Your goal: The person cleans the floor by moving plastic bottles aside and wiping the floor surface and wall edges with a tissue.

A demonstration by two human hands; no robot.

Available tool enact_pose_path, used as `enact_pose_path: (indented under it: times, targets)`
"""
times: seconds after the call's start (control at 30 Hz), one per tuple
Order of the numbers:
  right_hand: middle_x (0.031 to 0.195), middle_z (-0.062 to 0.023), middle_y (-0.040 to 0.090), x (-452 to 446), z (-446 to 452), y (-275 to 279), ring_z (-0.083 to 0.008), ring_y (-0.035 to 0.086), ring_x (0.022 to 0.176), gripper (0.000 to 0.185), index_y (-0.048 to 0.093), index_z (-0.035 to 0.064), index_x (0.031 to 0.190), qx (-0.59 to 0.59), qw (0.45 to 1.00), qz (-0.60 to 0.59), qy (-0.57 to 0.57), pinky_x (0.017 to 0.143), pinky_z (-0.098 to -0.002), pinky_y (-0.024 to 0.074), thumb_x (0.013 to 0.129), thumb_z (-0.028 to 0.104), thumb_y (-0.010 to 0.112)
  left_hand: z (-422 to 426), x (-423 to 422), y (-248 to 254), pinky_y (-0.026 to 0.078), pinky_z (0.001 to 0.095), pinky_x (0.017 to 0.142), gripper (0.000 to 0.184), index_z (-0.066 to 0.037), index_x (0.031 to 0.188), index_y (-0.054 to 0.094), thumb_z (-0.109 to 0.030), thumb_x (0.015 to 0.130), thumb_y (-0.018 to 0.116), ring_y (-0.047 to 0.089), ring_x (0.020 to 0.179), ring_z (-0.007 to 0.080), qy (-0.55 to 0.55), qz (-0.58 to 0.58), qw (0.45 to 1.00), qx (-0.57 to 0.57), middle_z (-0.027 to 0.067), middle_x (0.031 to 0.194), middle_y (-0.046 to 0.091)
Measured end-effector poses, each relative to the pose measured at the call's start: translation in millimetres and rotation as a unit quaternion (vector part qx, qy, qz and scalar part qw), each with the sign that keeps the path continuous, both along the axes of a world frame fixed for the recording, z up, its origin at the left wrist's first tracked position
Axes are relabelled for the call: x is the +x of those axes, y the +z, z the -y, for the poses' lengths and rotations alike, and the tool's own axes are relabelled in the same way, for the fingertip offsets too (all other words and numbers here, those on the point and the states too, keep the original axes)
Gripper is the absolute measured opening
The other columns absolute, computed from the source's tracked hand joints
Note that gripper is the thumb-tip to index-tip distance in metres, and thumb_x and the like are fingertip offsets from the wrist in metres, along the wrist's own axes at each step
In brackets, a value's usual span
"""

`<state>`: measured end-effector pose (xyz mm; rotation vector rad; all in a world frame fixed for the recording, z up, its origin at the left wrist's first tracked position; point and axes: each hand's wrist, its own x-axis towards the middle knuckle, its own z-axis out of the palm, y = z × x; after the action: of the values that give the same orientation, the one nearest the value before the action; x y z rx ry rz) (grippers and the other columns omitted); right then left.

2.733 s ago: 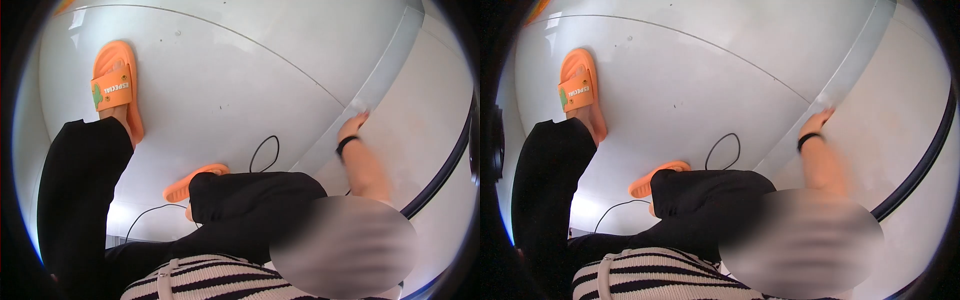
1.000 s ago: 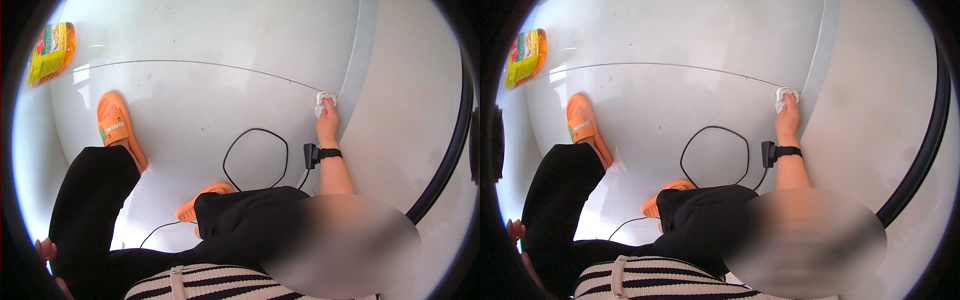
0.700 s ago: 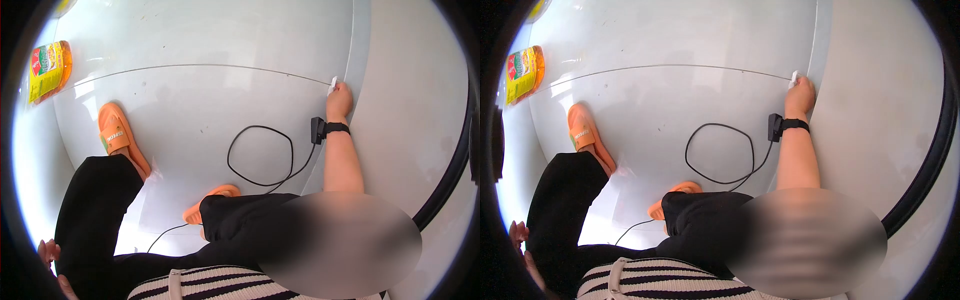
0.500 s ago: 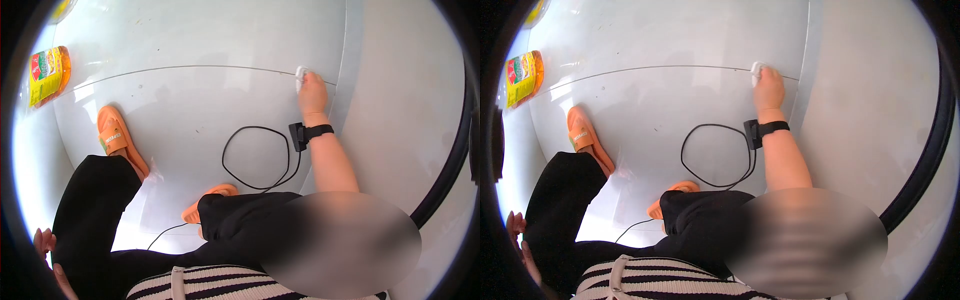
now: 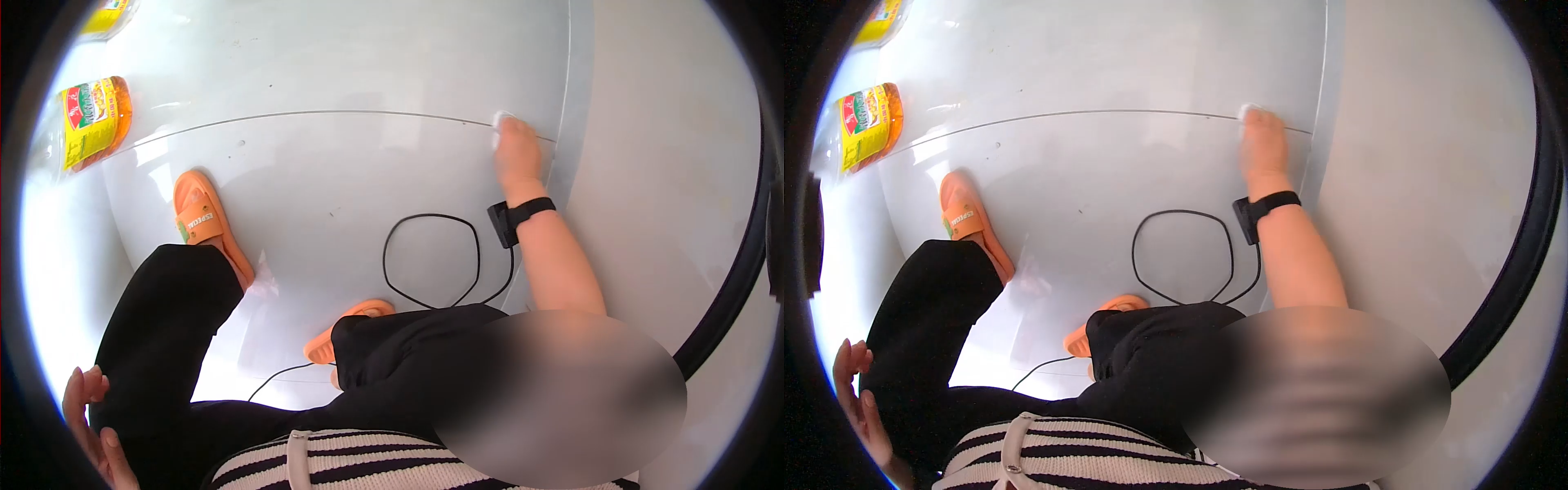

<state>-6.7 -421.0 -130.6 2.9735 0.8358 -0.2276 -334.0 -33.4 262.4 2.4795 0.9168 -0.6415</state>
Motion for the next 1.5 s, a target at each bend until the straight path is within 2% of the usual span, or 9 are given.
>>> enact_pose_path:
  times: [0.27, 0.47, 0.57, 0.73, 0.93, 1.17, 1.3, 1.33, 1.5]
  targets:
    - [0.088, -0.0153, 0.059, -47, -160, -1, -0.0317, 0.057, 0.085, 0.013, 0.056, 0.0064, 0.087, 0.159, 0.952, -0.163, 0.204, 0.074, -0.0412, 0.0482, 0.081, 0.011, 0.046, 34, 16, 4, 0.042, 0.0403, 0.089, 0.055, -0.006, 0.124, 0.047, -0.043, 0.083, 0.049, 0.056, 0.098, 0.0219, 0.000, 0.038, 0.999, 0.039, 0.0129, 0.111, 0.058]
    - [0.080, -0.0175, 0.060, -17, -99, 5, -0.0375, 0.057, 0.079, 0.016, 0.055, 0.0040, 0.082, 0.148, 0.968, -0.200, 0.042, 0.066, -0.0481, 0.0443, 0.079, 0.018, 0.049, 8, -32, 42, 0.039, 0.0383, 0.096, 0.049, -0.004, 0.130, 0.040, -0.034, 0.092, 0.039, 0.050, 0.113, 0.0254, -0.030, 0.079, 0.983, 0.160, 0.0130, 0.121, 0.053]
    - [0.090, -0.0152, 0.057, 15, -32, 13, -0.0358, 0.054, 0.087, 0.016, 0.053, 0.0053, 0.088, -0.014, 0.986, -0.164, 0.017, 0.072, -0.0458, 0.0426, 0.083, 0.020, 0.048, -30, -66, 59, 0.039, 0.0377, 0.096, 0.048, -0.003, 0.130, 0.039, -0.032, 0.093, 0.038, 0.049, 0.115, 0.0245, -0.049, 0.067, 0.961, 0.264, 0.0129, 0.123, 0.051]
    - [0.087, -0.0132, 0.057, 24, 9, 18, -0.0342, 0.054, 0.084, 0.008, 0.052, 0.0069, 0.085, -0.009, 0.987, -0.156, 0.018, 0.070, -0.0438, 0.0434, 0.082, 0.014, 0.048, -92, -117, 63, 0.038, 0.0367, 0.097, 0.047, -0.002, 0.131, 0.037, -0.029, 0.094, 0.036, 0.046, 0.117, 0.0229, -0.101, 0.016, 0.889, 0.447, 0.0128, 0.126, 0.048]
    - [0.083, -0.0116, 0.057, -3, -152, 8, -0.0325, 0.055, 0.081, 0.008, 0.053, 0.0083, 0.084, 0.135, 0.944, -0.193, 0.232, 0.065, -0.0420, 0.0451, 0.077, 0.012, 0.050, -167, -178, 59, 0.038, 0.0355, 0.098, 0.045, 0.000, 0.132, 0.035, -0.026, 0.095, 0.033, 0.043, 0.121, 0.0210, -0.136, -0.062, 0.779, 0.608, 0.0127, 0.130, 0.045]
    - [0.079, -0.0119, 0.054, -79, -316, 27, -0.0330, 0.054, 0.077, 0.005, 0.049, 0.0069, 0.078, 0.165, 0.917, -0.186, 0.311, 0.064, -0.0428, 0.0429, 0.078, 0.012, 0.049, -255, -281, 86, 0.038, 0.0342, 0.098, 0.043, 0.002, 0.133, 0.033, -0.022, 0.097, 0.030, 0.039, 0.125, 0.0188, -0.186, -0.113, 0.676, 0.704, 0.0125, 0.135, 0.041]
    - [0.080, -0.0127, 0.055, -95, -348, 41, -0.0340, 0.054, 0.079, 0.007, 0.049, 0.0072, 0.078, 0.179, 0.926, -0.176, 0.282, 0.064, -0.0440, 0.0429, 0.077, 0.014, 0.049, -288, -367, 126, 0.044, 0.0300, 0.089, 0.050, 0.002, 0.122, 0.049, -0.037, 0.095, 0.035, 0.055, 0.108, 0.0249, -0.077, -0.309, 0.640, 0.699, 0.0159, 0.120, 0.054]
    - [0.080, -0.0130, 0.055, -94, -347, 39, -0.0344, 0.054, 0.079, 0.007, 0.049, 0.0071, 0.078, 0.167, 0.930, -0.185, 0.269, 0.064, -0.0443, 0.0430, 0.078, 0.014, 0.049, -294, -381, 114, 0.050, 0.0274, 0.064, 0.053, -0.003, 0.108, 0.062, -0.043, 0.095, 0.031, 0.065, 0.075, 0.0270, -0.094, -0.188, 0.701, 0.681, 0.0160, 0.088, 0.065]
    - [0.085, -0.0138, 0.058, -45, -206, 53, -0.0339, 0.056, 0.080, 0.012, 0.054, 0.0065, 0.087, 0.137, 0.967, -0.197, 0.084, 0.067, -0.0410, 0.0442, 0.081, 0.017, 0.052, -278, -357, 104, 0.048, 0.0294, 0.081, 0.051, -0.002, 0.122, 0.050, -0.040, 0.095, 0.031, 0.060, 0.098, 0.0248, 0.049, -0.470, 0.564, 0.677, 0.0180, 0.107, 0.060]
